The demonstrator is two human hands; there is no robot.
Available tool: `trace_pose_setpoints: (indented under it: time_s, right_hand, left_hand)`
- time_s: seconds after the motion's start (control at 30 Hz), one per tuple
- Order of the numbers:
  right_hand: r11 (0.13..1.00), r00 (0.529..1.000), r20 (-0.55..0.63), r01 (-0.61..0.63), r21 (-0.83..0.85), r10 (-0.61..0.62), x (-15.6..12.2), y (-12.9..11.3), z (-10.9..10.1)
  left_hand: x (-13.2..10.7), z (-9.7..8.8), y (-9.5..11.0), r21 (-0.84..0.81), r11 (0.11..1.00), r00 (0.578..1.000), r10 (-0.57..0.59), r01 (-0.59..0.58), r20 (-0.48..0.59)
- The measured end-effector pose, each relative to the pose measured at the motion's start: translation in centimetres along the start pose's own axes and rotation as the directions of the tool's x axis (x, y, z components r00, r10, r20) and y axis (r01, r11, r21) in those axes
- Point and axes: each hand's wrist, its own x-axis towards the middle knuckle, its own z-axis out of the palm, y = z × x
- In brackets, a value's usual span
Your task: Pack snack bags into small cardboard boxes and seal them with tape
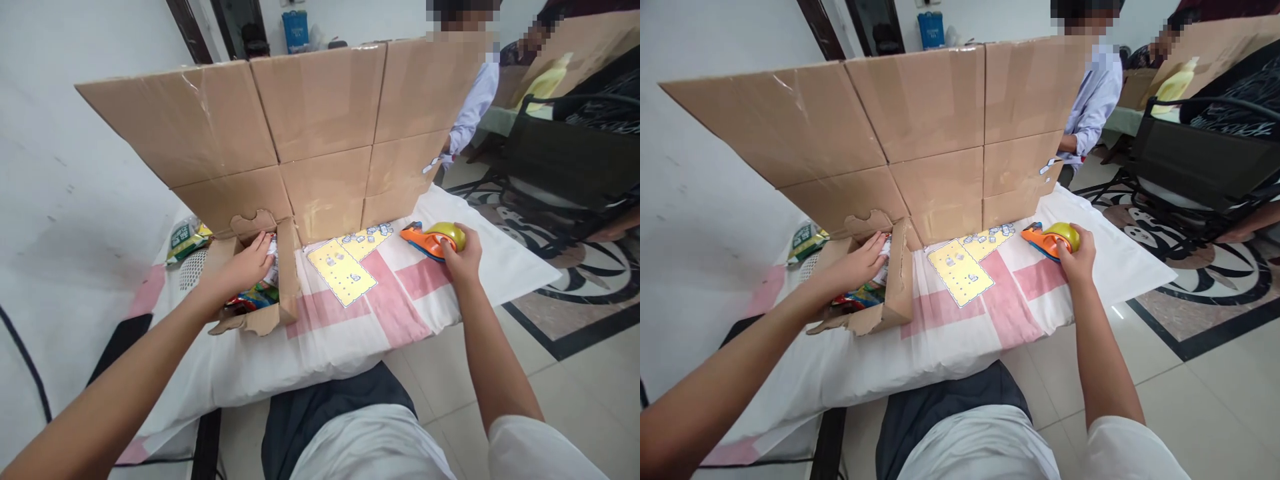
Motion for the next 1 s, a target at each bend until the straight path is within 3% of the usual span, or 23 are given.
trace_pose_setpoints:
  time_s: [0.23,0.33,0.43,0.57,0.6,0.67,0.7,0.77,0.87,0.93,1.0]
  right_hand:
    - [1.0,1.0,0.002,0.012,-0.024,-0.012,0.0,0.4,0.2]
    - [0.998,1.0,0.006,0.006,-0.064,-0.005,0.0,0.2,0.3]
    - [0.994,1.0,0.003,0.012,-0.109,-0.011,0.0,-0.4,0.1]
    - [0.972,0.987,-0.072,0.13,-0.196,-0.146,-0.1,-1.4,-0.4]
    - [0.957,0.977,-0.076,0.177,-0.228,-0.198,-0.1,-1.8,-0.4]
    - [0.92,0.95,-0.059,0.281,-0.274,-0.308,-0.2,-3.0,0.1]
    - [0.901,0.933,-0.038,0.336,-0.273,-0.359,-0.2,-3.9,0.5]
    - [0.876,0.894,0.017,0.442,-0.194,-0.448,-0.1,-6.6,1.8]
    - [0.845,0.836,0.137,0.512,0.154,-0.531,0.0,-12.3,4.4]
    - [0.81,0.812,0.239,0.405,0.424,-0.532,0.2,-16.6,6.2]
    - [0.778,0.773,0.383,0.217,0.589,-0.505,0.2,-20.8,8.1]
  left_hand:
    - [-1.4,1.3,0.7,0.005,0.998,0.998,-0.066,0.066,0.014]
    - [-1.2,0.4,1.7,0.079,0.995,0.998,-0.055,0.053,0.029]
    - [-2.4,-1.8,2.2,0.106,0.991,0.995,-0.08,0.085,-0.053]
    - [-8.6,-4.2,1.1,-0.125,0.978,0.947,-0.193,0.165,-0.257]
    - [-10.6,-4.2,1.0,-0.179,0.977,0.939,-0.167,0.116,-0.302]
    - [-14.3,-3.5,1.1,-0.218,0.972,0.946,0.018,-0.093,-0.324]
    - [-15.7,-2.9,1.5,-0.188,0.968,0.948,0.105,-0.167,-0.3]
    - [-17.4,-1.6,2.7,-0.087,0.973,0.923,0.17,-0.212,-0.346]
    - [-18.3,-1.0,3.9,-0.02,0.975,0.863,0.184,-0.219,-0.471]
    - [-18.9,-1.3,3.7,-0.05,0.957,0.831,0.221,-0.285,-0.511]
    - [-19.9,-1.7,3.0,-0.096,0.945,0.814,0.215,-0.313,-0.539]
